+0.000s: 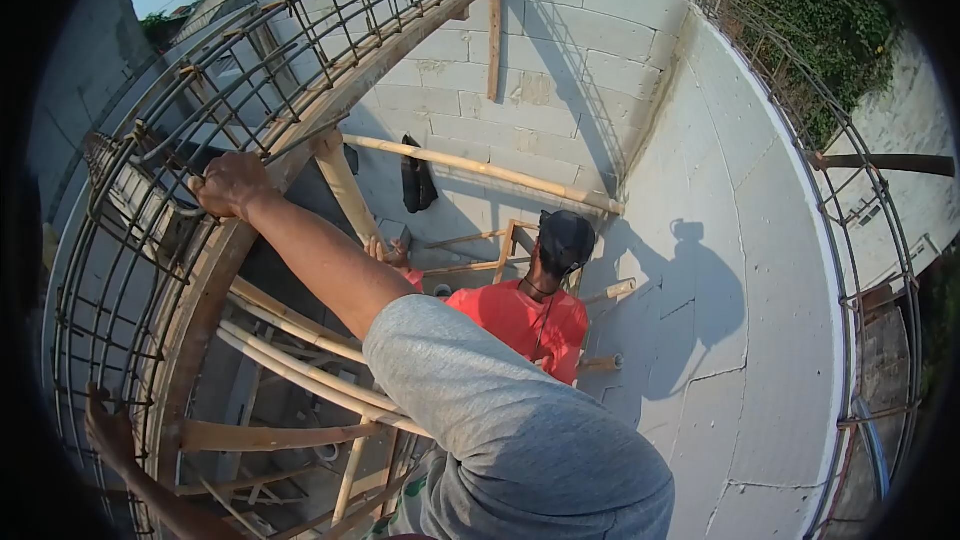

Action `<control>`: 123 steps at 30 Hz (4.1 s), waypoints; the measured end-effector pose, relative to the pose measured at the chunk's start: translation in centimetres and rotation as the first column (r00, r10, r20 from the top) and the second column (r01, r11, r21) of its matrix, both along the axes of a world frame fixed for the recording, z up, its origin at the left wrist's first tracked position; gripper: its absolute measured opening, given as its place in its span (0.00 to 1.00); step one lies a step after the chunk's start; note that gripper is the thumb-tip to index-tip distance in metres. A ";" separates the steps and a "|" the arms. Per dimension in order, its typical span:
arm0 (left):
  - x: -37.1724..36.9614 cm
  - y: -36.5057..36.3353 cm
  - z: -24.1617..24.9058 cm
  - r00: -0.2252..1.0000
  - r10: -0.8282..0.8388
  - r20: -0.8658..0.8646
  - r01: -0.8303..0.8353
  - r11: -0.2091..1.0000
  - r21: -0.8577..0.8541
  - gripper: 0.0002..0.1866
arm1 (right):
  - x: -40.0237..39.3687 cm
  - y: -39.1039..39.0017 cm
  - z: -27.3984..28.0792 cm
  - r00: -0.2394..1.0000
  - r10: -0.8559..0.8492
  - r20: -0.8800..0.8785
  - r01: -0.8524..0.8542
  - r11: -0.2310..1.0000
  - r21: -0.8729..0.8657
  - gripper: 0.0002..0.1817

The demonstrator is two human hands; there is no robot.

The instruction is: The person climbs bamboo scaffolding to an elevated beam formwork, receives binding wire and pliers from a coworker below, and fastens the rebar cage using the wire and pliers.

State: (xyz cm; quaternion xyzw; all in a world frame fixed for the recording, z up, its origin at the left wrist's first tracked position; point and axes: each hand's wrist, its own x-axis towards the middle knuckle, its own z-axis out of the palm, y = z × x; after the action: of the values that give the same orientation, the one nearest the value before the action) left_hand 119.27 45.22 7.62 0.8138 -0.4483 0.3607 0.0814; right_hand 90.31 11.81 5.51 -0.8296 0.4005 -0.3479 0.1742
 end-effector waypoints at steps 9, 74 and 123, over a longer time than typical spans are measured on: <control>2.1 0.0 -0.7 0.989 -0.088 0.119 0.095 0.994 -0.058 0.23 | 0.2 0.0 0.1 0.999 -0.052 0.007 0.053 0.996 -0.068 0.27; -6.7 1.5 3.1 0.963 0.159 -0.219 -0.124 0.978 0.168 0.18 | 1.9 -15.1 -4.8 0.965 0.133 0.225 -0.166 0.977 0.132 0.25; -5.9 0.2 3.0 0.971 0.197 -0.134 -0.177 0.972 0.153 0.16 | 2.3 -13.5 -5.7 0.991 0.011 0.130 0.002 0.995 -0.096 0.38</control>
State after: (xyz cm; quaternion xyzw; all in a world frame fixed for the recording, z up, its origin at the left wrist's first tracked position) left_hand 113.38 45.38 10.62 0.8806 -0.3865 0.2731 0.0227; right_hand 92.63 -1.68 -0.17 -0.8134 0.3694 -0.4197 0.1608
